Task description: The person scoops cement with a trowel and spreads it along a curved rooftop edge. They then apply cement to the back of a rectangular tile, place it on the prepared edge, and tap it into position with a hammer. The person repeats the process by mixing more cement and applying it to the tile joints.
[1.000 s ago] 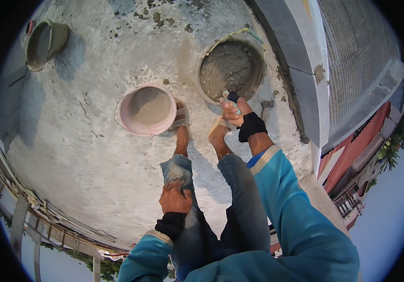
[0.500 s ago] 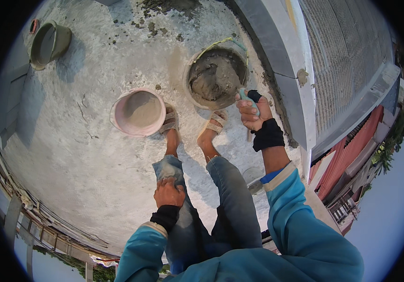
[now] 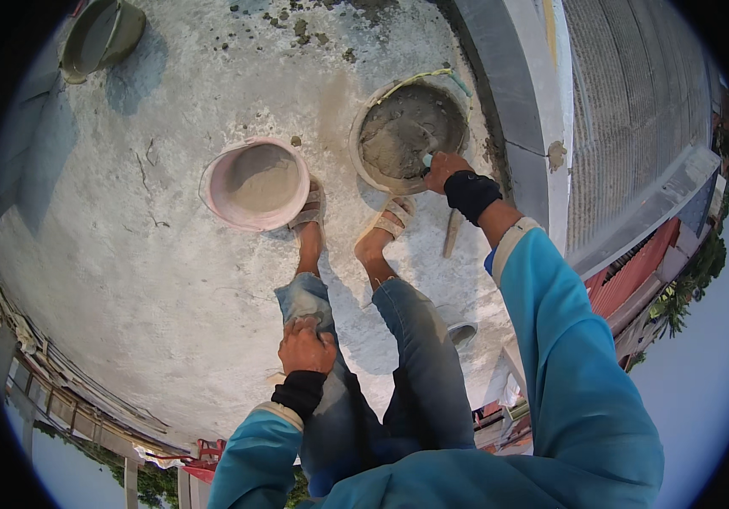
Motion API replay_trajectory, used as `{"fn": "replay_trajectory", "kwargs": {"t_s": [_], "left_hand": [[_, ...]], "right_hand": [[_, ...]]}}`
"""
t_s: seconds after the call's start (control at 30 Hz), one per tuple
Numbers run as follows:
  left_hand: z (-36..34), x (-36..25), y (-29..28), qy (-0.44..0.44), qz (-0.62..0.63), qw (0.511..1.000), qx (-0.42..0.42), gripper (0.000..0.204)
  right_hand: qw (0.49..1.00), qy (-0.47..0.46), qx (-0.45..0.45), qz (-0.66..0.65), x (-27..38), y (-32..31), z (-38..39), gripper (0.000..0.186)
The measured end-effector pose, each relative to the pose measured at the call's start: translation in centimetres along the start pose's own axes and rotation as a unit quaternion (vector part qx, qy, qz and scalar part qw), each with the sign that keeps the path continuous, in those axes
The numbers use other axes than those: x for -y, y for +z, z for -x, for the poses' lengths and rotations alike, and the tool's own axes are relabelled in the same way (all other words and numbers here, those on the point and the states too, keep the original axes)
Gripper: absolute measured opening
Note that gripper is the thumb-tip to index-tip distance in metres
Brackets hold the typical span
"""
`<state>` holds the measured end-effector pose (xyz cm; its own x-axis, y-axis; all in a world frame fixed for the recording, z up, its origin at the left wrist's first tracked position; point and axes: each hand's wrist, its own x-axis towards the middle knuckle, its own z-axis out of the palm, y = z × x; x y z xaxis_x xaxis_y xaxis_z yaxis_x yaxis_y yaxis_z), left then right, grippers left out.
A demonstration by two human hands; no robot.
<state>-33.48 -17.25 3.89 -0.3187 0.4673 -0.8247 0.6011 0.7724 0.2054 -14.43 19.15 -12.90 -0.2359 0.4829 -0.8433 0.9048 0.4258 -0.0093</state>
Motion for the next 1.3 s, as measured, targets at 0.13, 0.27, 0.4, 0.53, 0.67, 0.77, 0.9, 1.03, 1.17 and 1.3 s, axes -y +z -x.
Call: {"fn": "replay_trajectory", "kwargs": {"t_s": [0.13,0.27,0.4,0.53,0.67,0.77,0.9,1.03,1.17,1.3], "left_hand": [[-0.1,-0.2,-0.4,-0.007,0.017,1.0,0.004,0.038],[-0.4,-0.2,-0.8,-0.013,0.004,1.0,0.004,0.038],[-0.5,0.5,-1.1,-0.001,0.016,1.0,0.015,0.037],[-1.2,0.7,-1.6,0.003,0.009,1.0,0.005,0.037],[-1.4,0.2,-2.1,0.008,0.01,1.0,0.008,0.037],[-1.4,0.0,-2.3,0.003,-0.001,1.0,0.008,0.036],[-1.4,0.0,-2.2,0.017,-0.008,1.0,0.01,0.035],[-1.4,-0.2,-2.1,0.011,-0.021,0.999,0.023,0.036],[-1.6,-0.7,-2.1,0.014,-0.022,1.0,0.016,0.037],[-1.3,-1.4,-2.0,0.003,-0.026,0.999,0.022,0.038]], "right_hand": [[0.997,0.043,-0.029,-0.055,-3.2,-2.4,7.7,0.046],[0.997,0.051,-0.051,0.018,-4.6,-4.1,7.3,0.045],[0.993,0.092,-0.08,-0.002,-3.4,-0.2,-1.2,0.036],[0.997,0.018,0.073,-0.031,-0.8,5.5,-7.0,0.028],[0.887,0.19,0.243,-0.344,-1.1,5.2,-5.4,0.027],[0.75,0.223,0.243,-0.573,-0.7,4.7,-2.5,0.018],[0.509,0.196,0.272,-0.793,0.7,6.4,-0.9,0.021],[0.31,0.125,0.246,-0.91,1.3,7.3,-1.3,0.022],[0.18,0.032,0.27,-0.945,0.4,5.2,-1.0,0.027],[0.126,-0.016,0.268,-0.955,-1.6,2.5,0.9,0.03]]}}
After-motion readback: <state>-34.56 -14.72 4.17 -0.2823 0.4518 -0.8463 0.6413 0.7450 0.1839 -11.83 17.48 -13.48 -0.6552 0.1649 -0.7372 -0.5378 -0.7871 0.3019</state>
